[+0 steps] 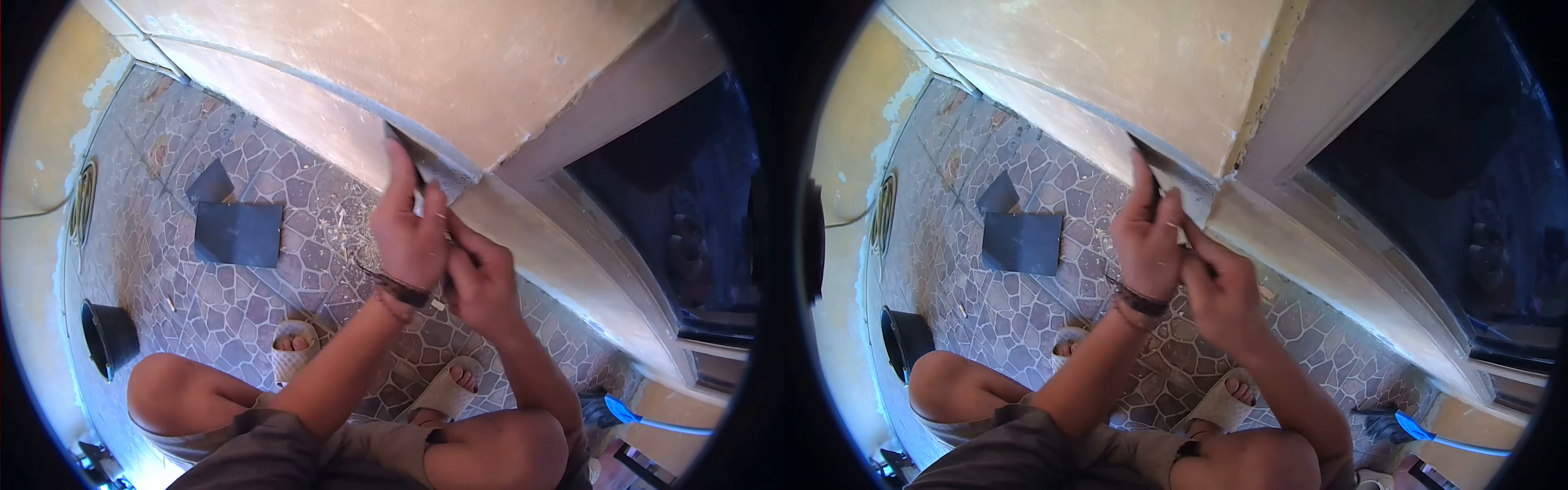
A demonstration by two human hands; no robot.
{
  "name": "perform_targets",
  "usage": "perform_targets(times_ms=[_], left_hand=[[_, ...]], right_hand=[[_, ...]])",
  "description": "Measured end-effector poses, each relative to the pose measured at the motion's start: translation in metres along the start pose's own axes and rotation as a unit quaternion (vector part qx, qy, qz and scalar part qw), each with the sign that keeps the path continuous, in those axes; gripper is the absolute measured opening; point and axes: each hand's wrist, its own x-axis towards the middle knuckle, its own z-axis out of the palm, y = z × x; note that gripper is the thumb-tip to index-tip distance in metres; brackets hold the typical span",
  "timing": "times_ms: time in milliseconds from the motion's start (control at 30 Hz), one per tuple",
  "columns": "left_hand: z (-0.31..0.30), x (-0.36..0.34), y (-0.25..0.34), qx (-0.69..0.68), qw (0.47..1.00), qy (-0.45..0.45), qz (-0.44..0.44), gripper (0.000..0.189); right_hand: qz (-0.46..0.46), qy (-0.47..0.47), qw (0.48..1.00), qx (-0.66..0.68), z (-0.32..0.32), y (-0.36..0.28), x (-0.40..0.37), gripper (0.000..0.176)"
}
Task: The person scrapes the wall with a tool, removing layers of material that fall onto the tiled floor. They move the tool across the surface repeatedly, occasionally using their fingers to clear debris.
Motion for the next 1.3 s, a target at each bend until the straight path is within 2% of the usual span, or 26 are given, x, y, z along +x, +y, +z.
perform_targets(times_ms=[67, 133, 200, 233, 300, 333, 400, 500, 733, 800, 833, 900, 967, 1067, 1167, 1300], left_hand=[[-0.003, -0.007, 0.009, 0.086, 0.996, -0.013, -0.005, 0.056], [-0.001, -0.027, 0.006, 0.120, 0.992, -0.038, 0.018, 0.056], [0.014, -0.044, -0.003, 0.115, 0.985, -0.037, 0.119, 0.056], [0.017, -0.048, -0.005, 0.113, 0.979, -0.039, 0.165, 0.056], [0.016, -0.049, 0.001, 0.093, 0.986, -0.066, 0.122, 0.057], [0.015, -0.050, 0.005, 0.083, 0.988, -0.080, 0.100, 0.058], [0.011, -0.045, 0.004, 0.099, 0.984, -0.070, 0.128, 0.056], [0.010, -0.034, 0.001, 0.103, 0.981, -0.073, 0.147, 0.056], [0.029, -0.047, 0.007, 0.087, 0.982, -0.024, 0.169, 0.057], [0.020, -0.034, 0.004, 0.040, 0.996, -0.017, 0.077, 0.057], [0.012, -0.028, 0.003, 0.019, 0.999, -0.015, 0.025, 0.058], [-0.005, -0.015, 0.001, -0.053, 0.998, -0.014, 0.005, 0.058], [-0.009, -0.011, 0.001, -0.047, 0.998, -0.026, 0.027, 0.059], [0.002, -0.034, -0.008, 0.059, 0.990, -0.045, 0.118, 0.060], [0.018, -0.048, -0.007, 0.068, 0.987, -0.047, 0.140, 0.062], [0.034, -0.054, -0.002, -0.031, 0.994, 0.008, 0.104, 0.062]], right_hand=[[-0.006, -0.012, 1.000, 0.004, 0.009, -0.001, 0.010, 0.040], [-0.064, 0.001, 0.997, -0.045, -0.006, 0.001, -0.008, 0.040], [0.044, 0.007, 0.999, -0.028, -0.023, 0.004, -0.032, 0.040], [0.060, 0.013, 0.998, 0.007, -0.024, 0.003, -0.037, 0.041], [0.096, 0.027, 0.992, 0.078, -0.023, 0.002, -0.047, 0.042], [0.093, 0.025, 0.993, 0.071, -0.022, 0.004, -0.048, 0.042], [0.076, 0.018, 0.995, 0.058, -0.019, 0.006, -0.043, 0.043], [-0.016, 0.064, 0.998, -0.013, -0.005, 0.023, -0.036, 0.037], [0.017, 0.041, 0.999, -0.013, -0.028, 0.002, -0.042, 0.036], [0.036, 0.032, 0.999, -0.008, -0.020, -0.003, -0.030, 0.038], [0.004, 0.027, 1.000, 0.000, -0.008, -0.004, -0.020, 0.038], [-0.062, 0.028, 0.997, 0.022, 0.020, -0.003, 0.002, 0.037], [-0.053, 0.014, 0.998, -0.007, 0.016, 0.008, -0.005, 0.038], [-0.055, 0.003, 0.997, -0.053, -0.008, 0.019, -0.026, 0.040], [0.028, -0.030, 0.997, -0.061, -0.034, 0.010, -0.036, 0.043], [0.128, -0.104, 0.985, -0.049, -0.050, -0.034, -0.036, 0.045]])
